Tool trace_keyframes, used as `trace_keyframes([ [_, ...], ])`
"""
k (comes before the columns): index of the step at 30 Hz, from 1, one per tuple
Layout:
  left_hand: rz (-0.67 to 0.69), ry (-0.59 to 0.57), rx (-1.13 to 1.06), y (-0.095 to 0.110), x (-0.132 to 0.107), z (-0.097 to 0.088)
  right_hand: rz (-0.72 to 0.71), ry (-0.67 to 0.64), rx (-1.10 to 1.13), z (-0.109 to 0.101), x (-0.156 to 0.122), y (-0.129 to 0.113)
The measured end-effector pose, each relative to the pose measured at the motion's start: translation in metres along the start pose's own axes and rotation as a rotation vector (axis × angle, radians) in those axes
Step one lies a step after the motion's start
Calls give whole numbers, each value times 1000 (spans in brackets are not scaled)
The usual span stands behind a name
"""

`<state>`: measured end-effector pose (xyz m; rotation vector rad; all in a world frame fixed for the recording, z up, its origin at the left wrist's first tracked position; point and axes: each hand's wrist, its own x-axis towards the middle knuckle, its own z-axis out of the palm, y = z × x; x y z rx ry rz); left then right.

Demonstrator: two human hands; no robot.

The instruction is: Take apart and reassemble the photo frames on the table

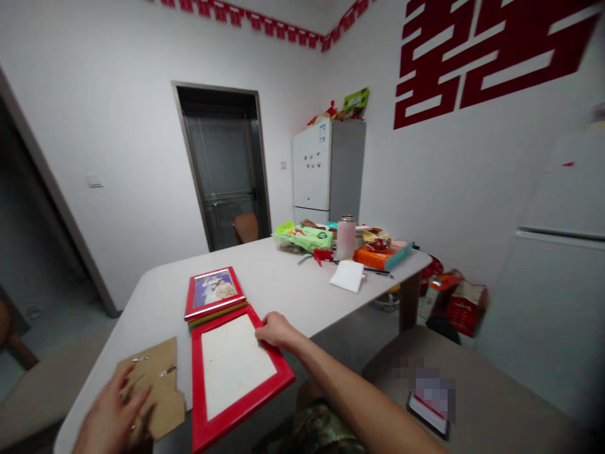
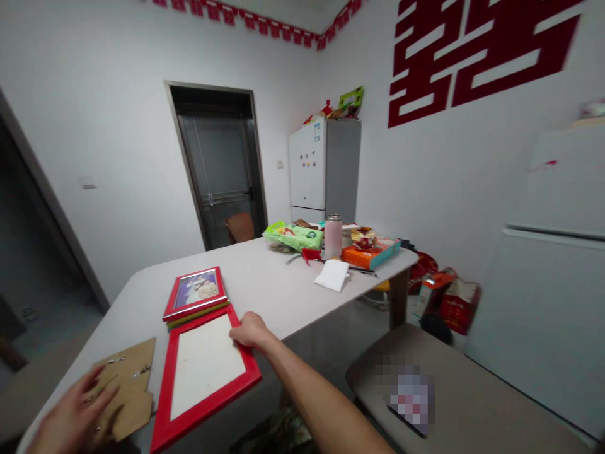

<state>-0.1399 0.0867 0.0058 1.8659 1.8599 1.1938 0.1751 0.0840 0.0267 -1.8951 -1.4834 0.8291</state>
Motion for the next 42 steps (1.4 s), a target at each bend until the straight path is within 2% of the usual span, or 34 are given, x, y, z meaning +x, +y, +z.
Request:
trace_keyframes([
  [2,64,-33,-111,40,-23,17,-13,-63,101,1,-4,-2],
  [6,251,-270,-253,116,-64,50,-122,-150,352,2,-14,-12],
  [8,323,-378,-247,140,-75,58,-158,-193,574,0,-17,-17],
  [11,355,-405,-206,153,-81,61,-138,-224,754,-4,-22,-21],
  [17,450,-414,-123,151,-79,58,-90,-221,831,-2,-30,-27],
  [21,529,-300,-95,147,-77,47,-68,-217,766,1,-25,-21],
  [23,451,-163,-126,136,-74,35,-68,-158,653,3,-16,-11],
  [26,215,54,-166,105,-69,17,-135,-77,412,6,-3,7],
  [28,91,100,-179,78,-68,10,-197,-31,232,6,4,17],
  [31,-11,114,-185,41,-74,12,-241,84,-52,7,10,23],
  [34,-35,97,-118,20,-82,20,-262,154,-246,10,14,24],
  [39,2,-53,75,17,-89,17,-277,187,-433,19,14,27],
  [42,42,-90,214,19,-91,9,-245,203,-522,22,13,27],
])
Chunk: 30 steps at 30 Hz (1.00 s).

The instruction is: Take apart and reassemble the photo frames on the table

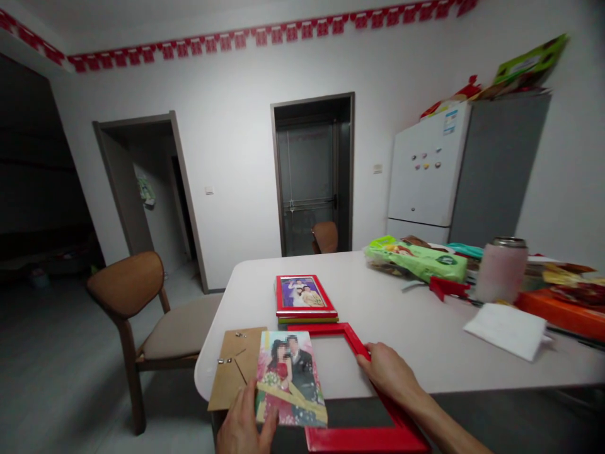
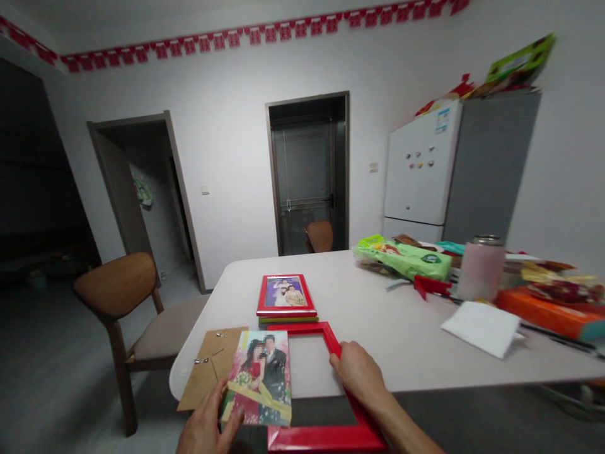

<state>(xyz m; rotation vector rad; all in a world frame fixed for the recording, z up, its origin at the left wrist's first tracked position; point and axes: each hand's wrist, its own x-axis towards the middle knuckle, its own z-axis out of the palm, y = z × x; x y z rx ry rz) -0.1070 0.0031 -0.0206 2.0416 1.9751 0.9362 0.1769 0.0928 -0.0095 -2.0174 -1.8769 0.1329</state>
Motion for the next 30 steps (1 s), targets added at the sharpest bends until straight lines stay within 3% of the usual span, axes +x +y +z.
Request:
trace_keyframes([
  [5,183,5,137,3,-1,-1,-17,-6,-42,0,-2,-3],
  [10,395,-215,111,21,8,19,-45,88,-29,-1,-6,-7],
  [12,394,-237,87,24,13,25,-108,175,61,-7,-9,-13],
  [14,389,-187,6,25,17,25,-180,185,271,-15,-16,-24],
  [17,324,-1,-238,26,21,9,-195,-8,703,-26,-30,-49],
  [20,63,190,-565,38,22,-7,-28,-298,1074,-24,-45,-75],
  [23,-188,192,-978,59,21,-2,169,-456,1392,-11,-53,-91],
  [25,-253,106,-1256,73,19,13,224,-417,1573,-5,-52,-93],
  [27,-268,55,-1434,82,18,30,223,-282,1669,-7,-46,-86],
  [30,-210,45,-1428,85,16,46,195,-148,1603,-21,-34,-63],
])
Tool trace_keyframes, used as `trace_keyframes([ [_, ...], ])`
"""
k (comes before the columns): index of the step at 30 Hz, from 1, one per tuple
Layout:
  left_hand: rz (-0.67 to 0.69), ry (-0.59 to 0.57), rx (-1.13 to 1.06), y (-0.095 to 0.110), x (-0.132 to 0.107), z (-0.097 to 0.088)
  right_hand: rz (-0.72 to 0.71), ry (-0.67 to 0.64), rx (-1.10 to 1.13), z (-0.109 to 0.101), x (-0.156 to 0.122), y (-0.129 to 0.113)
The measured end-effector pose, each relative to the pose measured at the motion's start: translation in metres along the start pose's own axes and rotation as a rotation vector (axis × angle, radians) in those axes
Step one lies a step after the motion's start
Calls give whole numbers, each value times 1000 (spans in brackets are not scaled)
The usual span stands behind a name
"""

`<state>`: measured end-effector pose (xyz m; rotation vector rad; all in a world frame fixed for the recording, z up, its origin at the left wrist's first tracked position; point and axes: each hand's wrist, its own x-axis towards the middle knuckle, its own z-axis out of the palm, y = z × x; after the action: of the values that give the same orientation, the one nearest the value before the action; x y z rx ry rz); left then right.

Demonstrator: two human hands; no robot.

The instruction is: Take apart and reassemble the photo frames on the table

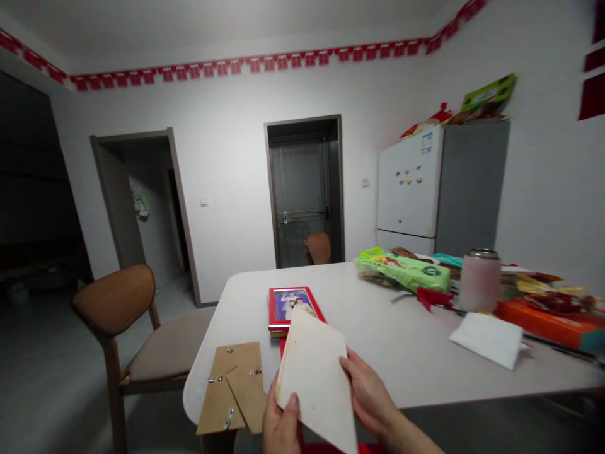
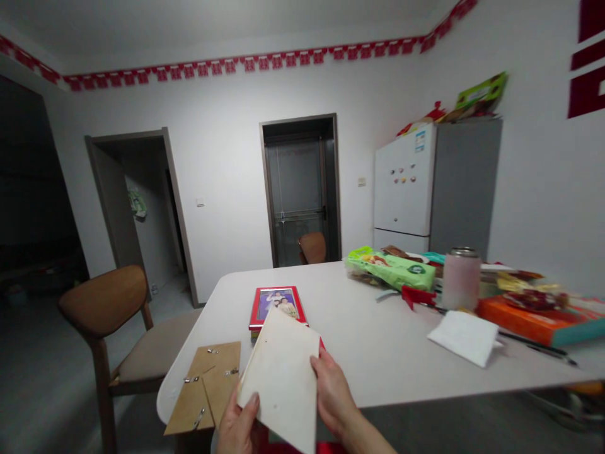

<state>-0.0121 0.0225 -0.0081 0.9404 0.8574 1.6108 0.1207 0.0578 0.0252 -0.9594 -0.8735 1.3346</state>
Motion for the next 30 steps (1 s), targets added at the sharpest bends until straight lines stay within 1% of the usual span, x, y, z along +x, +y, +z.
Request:
trace_keyframes([
  [2,54,-31,173,-3,0,-7,43,-15,-98,-17,7,-13],
  [4,118,-68,442,-5,-1,-18,116,-39,-175,-31,13,-20],
  [5,152,-104,583,-7,-2,-24,139,-50,-206,-37,17,-20],
  [7,234,-235,823,-13,-2,-34,146,-46,-282,-44,24,-15],
  [9,332,-391,968,-21,-2,-42,104,-14,-389,-45,31,-8],
  [11,437,-492,1055,-31,-1,-47,26,15,-521,-42,37,-3],
  [14,582,-543,1167,-42,1,-52,-80,36,-651,-34,42,0],
  [17,687,-592,1252,-48,3,-57,-92,62,-677,-32,44,1],
  [19,731,-595,1278,-50,3,-60,-100,70,-718,-34,45,3],
  [21,758,-574,1298,-50,2,-60,-134,69,-817,-36,46,6],
  [24,782,-590,1346,-46,1,-59,-193,65,-965,-37,49,8],
  [27,820,-620,1412,-38,0,-55,-250,83,-1052,-33,50,6],
  [30,890,-617,1486,-32,-1,-49,-338,120,-1155,-29,45,3],
])
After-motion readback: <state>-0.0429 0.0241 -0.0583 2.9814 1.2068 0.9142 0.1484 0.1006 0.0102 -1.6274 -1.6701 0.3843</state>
